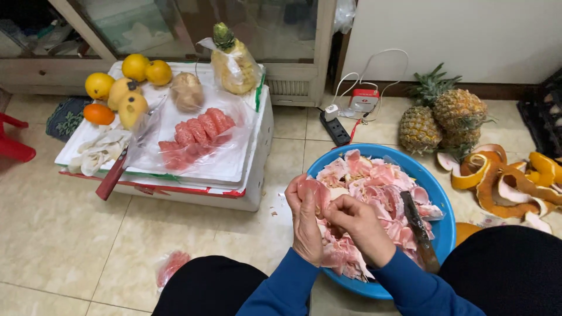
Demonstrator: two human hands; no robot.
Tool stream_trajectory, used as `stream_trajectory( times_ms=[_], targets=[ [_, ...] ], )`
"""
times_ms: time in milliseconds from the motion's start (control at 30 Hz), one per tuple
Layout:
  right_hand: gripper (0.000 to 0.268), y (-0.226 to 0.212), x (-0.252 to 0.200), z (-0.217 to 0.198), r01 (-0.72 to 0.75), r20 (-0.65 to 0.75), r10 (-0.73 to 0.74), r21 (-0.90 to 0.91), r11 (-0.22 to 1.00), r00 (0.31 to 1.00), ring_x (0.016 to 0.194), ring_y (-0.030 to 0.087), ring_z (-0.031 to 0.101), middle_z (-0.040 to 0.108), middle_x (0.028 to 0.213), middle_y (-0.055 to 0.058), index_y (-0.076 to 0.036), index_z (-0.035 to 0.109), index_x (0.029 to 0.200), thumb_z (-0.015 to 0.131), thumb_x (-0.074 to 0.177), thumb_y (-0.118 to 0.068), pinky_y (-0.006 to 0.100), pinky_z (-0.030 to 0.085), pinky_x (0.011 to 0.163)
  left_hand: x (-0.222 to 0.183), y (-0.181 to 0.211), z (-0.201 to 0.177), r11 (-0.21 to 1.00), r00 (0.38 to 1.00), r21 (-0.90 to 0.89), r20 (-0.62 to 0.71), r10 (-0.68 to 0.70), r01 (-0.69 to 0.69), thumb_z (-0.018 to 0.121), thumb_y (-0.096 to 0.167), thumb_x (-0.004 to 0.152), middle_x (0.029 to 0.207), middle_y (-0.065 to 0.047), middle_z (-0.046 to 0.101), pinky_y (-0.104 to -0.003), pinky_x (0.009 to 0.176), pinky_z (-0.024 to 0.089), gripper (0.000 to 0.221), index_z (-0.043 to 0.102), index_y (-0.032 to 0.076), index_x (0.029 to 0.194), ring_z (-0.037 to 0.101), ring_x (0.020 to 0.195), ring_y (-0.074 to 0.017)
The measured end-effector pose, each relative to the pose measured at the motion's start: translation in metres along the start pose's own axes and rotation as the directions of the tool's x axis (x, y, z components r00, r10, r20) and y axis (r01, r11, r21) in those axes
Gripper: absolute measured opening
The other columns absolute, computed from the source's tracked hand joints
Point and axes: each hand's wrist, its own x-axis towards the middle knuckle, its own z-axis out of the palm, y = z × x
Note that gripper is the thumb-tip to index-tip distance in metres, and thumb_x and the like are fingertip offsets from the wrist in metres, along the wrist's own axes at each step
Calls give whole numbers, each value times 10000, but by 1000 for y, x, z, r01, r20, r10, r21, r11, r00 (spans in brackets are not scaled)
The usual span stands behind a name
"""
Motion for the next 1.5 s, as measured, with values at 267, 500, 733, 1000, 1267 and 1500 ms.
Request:
stream_trajectory(
  times_ms=[267,500,733,1000,1267,1500],
  targets=[
    [44,12,1,-2,85,44,-84,-23,996,995,615,164,565,657,736,105,48,701,869,681,840,74,270,474,574,-5,-2,6,919,988,-386,-98,-120,74,460,257,999,1172,-143,586,-293,809,432,423,454,102,1393,509,896,-182],
    [27,2,1,-6,356,-16,-453,-594,722,891,533,106,518,648,611,-7,-42,698,729,687,727,-17,236,443,511,-1,8,-3,704,962,-691,-48,-270,163,414,179,1028,1230,-184,614,-350,897,497,391,518,43,1380,606,1055,-249],
    [177,-10,-2,-10,89,93,-85,-42,995,992,740,175,633,711,848,113,24,721,995,760,823,11,282,514,663,1,27,1,690,920,-689,-85,-382,223,504,319,980,1232,-180,593,-362,925,487,487,538,21,1364,587,1076,-258],
    [65,-8,-17,6,251,189,-217,-183,951,958,672,124,551,665,765,52,18,715,882,731,902,-42,253,466,610,-1,6,2,860,941,-489,-200,-273,146,624,315,934,1156,-102,610,-304,919,469,480,563,31,1316,582,1028,-182],
    [51,-32,-25,8,562,205,-674,-743,365,710,607,158,567,646,745,12,-57,649,825,697,808,-52,281,487,584,-1,22,4,889,922,-375,-174,-346,263,609,333,949,1135,-126,660,-291,869,531,446,635,-15,1228,643,999,-177],
    [28,-60,5,-31,446,66,-710,-818,363,701,591,167,518,614,717,29,-46,669,830,680,856,-46,310,444,555,-15,21,-2,826,941,-452,171,-291,337,619,285,1022,662,-40,618,-211,372,310,247,630,57,1116,433,426,-65]
  ],
)
